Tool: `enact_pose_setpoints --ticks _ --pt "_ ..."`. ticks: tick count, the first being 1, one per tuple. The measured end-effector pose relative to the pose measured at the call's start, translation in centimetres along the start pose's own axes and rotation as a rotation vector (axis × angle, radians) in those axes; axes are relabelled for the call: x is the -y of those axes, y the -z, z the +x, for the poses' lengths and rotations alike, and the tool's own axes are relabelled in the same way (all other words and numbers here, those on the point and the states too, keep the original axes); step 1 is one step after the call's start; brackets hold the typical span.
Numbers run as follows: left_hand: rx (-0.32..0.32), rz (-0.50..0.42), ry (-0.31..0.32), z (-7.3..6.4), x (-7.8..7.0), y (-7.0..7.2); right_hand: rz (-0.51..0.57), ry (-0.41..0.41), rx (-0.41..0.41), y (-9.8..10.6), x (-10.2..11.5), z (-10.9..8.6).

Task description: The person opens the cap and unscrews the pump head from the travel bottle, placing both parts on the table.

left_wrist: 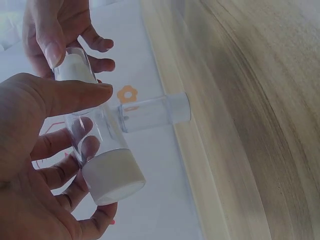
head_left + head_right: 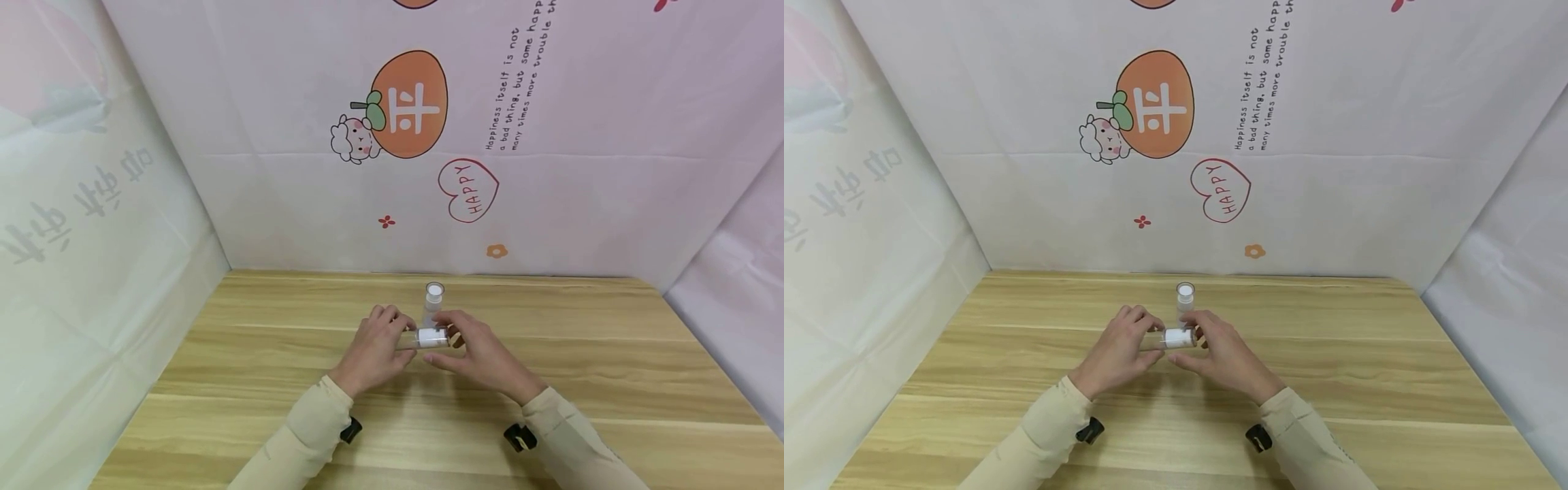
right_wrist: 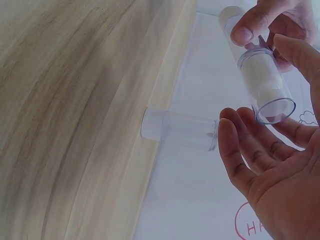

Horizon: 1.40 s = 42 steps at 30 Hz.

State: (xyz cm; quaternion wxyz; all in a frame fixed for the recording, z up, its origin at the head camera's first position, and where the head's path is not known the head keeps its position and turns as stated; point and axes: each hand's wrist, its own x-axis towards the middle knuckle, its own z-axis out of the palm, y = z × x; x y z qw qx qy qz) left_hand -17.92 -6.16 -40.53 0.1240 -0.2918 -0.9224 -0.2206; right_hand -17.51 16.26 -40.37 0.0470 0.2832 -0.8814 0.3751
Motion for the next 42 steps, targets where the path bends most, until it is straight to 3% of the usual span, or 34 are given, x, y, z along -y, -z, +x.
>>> enact_pose_setpoints --ticks 12,27,42 --pt "0.009 -0.005 -0.003 -0.26 -0.07 0.13 0.005 0.037 0.014 -0.07 0.11 0.06" --pt "0.011 -0.002 -0.017 -0.37 -0.32 0.12 0.024 0.059 -0.026 -0.13 0.14 0.01" --pt "0.044 -0.083 -0.038 -0.45 0.16 0.44 0.021 0.099 -0.075 0.18 0.01 -0.24"
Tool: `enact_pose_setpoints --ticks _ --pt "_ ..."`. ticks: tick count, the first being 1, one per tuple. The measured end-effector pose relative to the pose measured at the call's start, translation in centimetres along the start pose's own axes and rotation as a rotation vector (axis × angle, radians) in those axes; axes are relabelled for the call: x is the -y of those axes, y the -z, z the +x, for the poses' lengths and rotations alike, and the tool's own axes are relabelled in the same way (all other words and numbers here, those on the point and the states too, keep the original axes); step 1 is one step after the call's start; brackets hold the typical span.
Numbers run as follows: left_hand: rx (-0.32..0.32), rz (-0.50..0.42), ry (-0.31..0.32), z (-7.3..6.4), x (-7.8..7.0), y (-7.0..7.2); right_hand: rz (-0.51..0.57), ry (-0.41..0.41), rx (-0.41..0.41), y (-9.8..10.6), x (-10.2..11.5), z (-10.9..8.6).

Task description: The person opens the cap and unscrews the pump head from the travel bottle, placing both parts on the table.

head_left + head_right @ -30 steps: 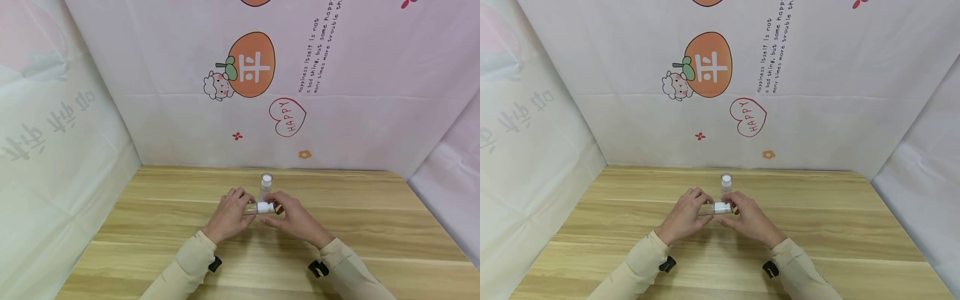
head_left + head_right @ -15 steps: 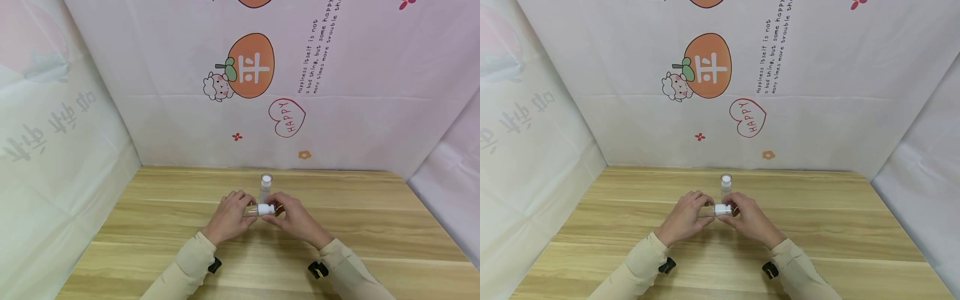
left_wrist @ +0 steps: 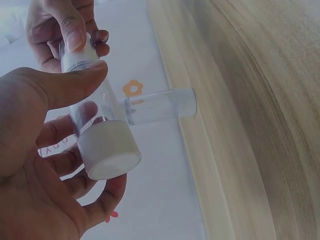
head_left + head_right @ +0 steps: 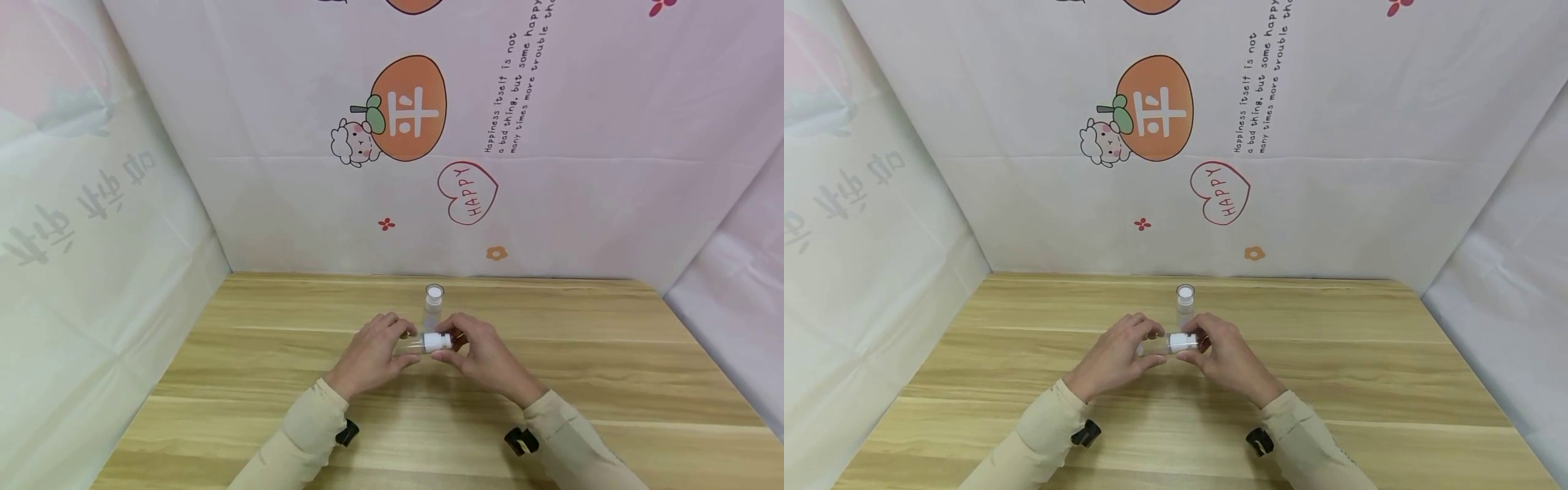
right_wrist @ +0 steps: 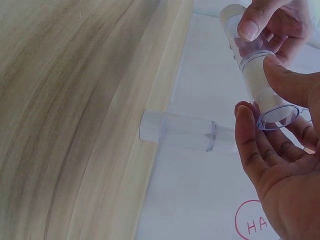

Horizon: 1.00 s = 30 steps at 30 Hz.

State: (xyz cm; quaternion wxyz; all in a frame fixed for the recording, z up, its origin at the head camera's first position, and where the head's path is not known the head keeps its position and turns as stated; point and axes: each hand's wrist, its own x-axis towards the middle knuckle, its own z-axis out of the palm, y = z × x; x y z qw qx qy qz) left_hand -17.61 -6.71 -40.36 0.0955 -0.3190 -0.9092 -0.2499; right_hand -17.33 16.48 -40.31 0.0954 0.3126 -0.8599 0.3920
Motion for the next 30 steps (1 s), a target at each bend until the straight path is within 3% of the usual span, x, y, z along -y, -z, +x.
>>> enact_pose_setpoints --ticks 15,30 --pt "0.011 0.088 -0.03 -0.07 -0.46 0.15 -0.04 0.009 -0.032 -0.06 0.59 0.15" --pt "0.024 0.038 -0.043 -0.04 -0.09 0.02 -0.048 0.021 -0.05 -0.05 0.79 0.2"
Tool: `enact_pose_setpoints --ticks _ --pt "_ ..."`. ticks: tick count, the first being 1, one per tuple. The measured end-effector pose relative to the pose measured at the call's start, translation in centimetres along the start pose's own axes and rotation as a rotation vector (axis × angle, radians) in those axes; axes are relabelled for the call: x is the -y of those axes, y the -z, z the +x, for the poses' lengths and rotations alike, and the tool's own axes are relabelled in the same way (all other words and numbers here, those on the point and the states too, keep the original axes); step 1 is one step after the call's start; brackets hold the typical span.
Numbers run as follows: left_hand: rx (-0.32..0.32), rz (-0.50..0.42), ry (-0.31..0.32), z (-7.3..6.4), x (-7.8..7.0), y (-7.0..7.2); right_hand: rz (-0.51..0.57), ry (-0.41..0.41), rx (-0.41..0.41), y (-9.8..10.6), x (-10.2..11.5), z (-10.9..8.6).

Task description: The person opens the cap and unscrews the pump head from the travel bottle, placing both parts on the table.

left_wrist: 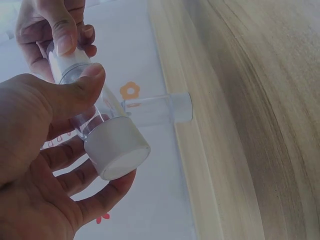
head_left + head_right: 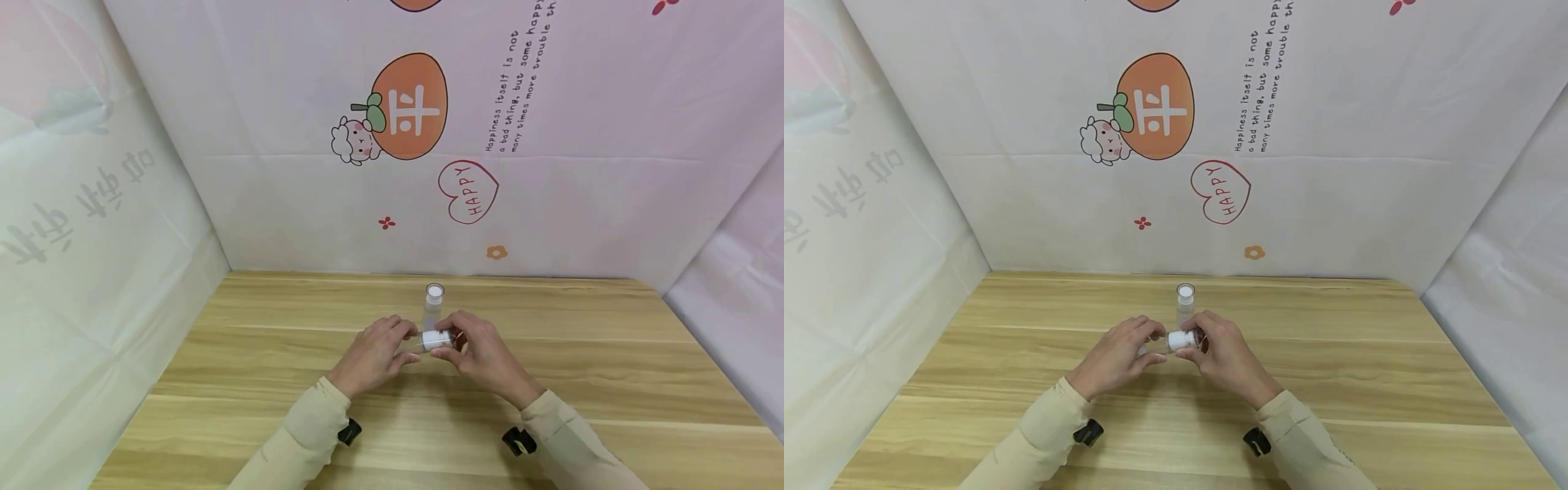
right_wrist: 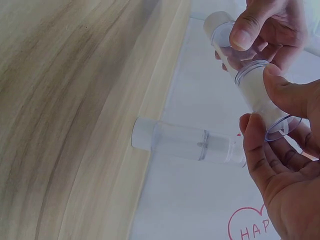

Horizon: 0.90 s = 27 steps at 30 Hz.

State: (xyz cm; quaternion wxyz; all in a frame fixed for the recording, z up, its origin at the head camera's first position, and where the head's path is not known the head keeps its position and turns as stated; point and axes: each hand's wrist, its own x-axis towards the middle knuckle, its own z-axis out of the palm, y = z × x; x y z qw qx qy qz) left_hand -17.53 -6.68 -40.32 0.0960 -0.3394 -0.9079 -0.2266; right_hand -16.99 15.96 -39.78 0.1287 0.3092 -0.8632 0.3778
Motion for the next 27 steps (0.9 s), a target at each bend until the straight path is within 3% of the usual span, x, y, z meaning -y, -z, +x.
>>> enact_pose_setpoints --ticks 10,27 --pt "0.012 -0.047 -0.023 0.02 0.36 0.02 0.029 0.017 -0.014 -0.04 -0.04 -0.16" --pt "0.031 -0.018 -0.044 -0.02 0.29 0.41 0.005 0.063 -0.024 -0.12 0.15 -0.26"
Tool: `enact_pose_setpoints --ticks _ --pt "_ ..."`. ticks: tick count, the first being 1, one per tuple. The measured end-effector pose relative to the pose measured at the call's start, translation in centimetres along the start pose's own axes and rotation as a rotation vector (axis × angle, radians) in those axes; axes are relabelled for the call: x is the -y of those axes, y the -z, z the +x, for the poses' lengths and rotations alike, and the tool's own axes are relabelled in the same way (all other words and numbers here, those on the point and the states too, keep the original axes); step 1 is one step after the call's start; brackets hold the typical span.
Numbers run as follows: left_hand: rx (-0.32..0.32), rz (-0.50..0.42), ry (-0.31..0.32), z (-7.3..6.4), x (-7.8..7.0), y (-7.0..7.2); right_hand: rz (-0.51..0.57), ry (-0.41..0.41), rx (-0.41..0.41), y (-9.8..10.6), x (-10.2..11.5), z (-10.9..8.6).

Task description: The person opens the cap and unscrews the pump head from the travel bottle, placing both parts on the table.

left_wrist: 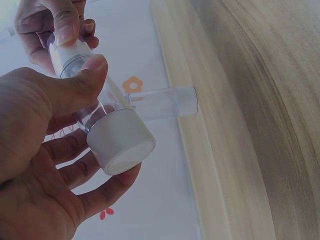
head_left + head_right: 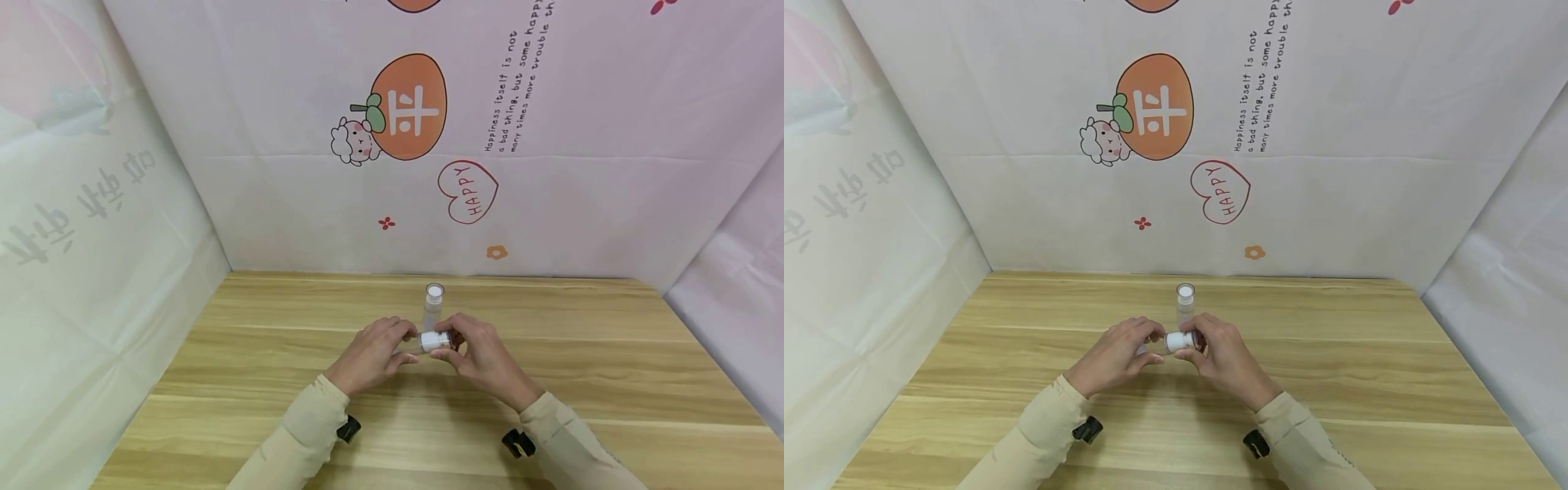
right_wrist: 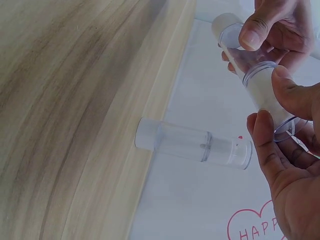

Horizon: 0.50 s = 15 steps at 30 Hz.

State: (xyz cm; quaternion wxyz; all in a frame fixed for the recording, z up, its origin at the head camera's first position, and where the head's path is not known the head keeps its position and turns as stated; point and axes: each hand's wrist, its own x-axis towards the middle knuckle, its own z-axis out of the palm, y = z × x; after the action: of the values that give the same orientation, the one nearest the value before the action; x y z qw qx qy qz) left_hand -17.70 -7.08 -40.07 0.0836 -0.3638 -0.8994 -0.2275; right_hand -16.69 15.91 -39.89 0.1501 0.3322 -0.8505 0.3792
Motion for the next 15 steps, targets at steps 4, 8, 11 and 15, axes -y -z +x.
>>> enact_pose_setpoints --ticks 4,8,11,15 --pt "0.007 0.005 0.003 0.03 -0.11 0.05 0.001 -0.007 0.007 0.04 -0.02 -0.01" --pt "0.004 0.01 -0.001 0.03 -0.23 0.04 0.013 -0.027 0.017 0.2 -0.01 -0.01" --pt "-0.001 0.022 -0.005 -0.01 -0.23 -0.09 0.024 -0.038 0.024 0.33 -0.05 0.01" --pt "-0.01 0.037 -0.015 -0.06 -0.21 -0.26 0.039 -0.044 0.036 0.48 -0.1 -0.01"
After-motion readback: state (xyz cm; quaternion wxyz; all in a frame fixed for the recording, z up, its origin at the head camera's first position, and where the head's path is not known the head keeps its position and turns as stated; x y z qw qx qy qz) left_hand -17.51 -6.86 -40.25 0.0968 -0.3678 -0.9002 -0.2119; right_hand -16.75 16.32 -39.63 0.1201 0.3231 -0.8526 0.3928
